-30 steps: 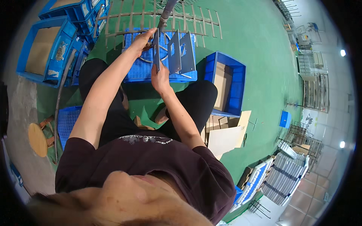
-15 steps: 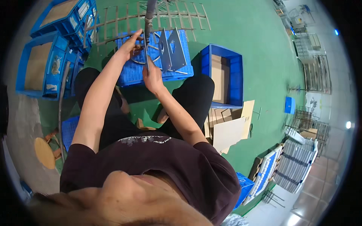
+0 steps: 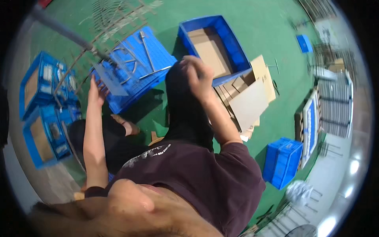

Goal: Assembling square components onto a metal rack and stacking finished items into boxes.

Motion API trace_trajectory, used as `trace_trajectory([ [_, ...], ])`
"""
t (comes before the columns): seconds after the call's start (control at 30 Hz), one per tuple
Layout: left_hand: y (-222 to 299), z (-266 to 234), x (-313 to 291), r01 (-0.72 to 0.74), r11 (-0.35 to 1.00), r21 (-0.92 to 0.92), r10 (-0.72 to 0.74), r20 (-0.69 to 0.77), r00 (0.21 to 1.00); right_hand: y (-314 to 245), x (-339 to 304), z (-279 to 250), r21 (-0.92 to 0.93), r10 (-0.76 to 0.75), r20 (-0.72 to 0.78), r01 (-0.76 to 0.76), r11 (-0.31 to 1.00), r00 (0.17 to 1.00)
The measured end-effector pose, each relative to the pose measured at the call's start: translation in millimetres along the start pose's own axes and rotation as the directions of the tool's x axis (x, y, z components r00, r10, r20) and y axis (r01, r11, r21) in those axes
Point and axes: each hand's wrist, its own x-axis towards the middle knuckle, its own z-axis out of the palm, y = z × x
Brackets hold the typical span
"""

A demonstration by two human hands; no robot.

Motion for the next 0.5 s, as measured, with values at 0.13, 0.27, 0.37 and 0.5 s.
trace_trajectory([
  [0.13, -30, -14, -18, 0.055, 0.997, -0.053, -0.050, 0.090, 0.995, 153, 22, -73, -0.014, 0.471, -0.244, -0.489, 0.872, 0.847],
  [0.27, -95, -50, -24, 0.194, 0.980, 0.046, -0.194, -0.004, 0.981, 323, -27, -128, -0.692, 0.789, -0.183, -0.647, 0.320, 0.586],
  [0.37, -133, -59, -38, 0.378, 0.918, 0.120, -0.383, 0.018, 0.924, 388, -37, -147, -0.765, 0.865, -0.200, -0.625, 0.156, 0.461],
  [0.5, -151, -26, -80, 0.530, 0.795, 0.296, -0.506, -0.160, 0.848, 444, -30, -150, -0.690, 0.929, -0.236, -0.722, 0.046, 0.285],
])
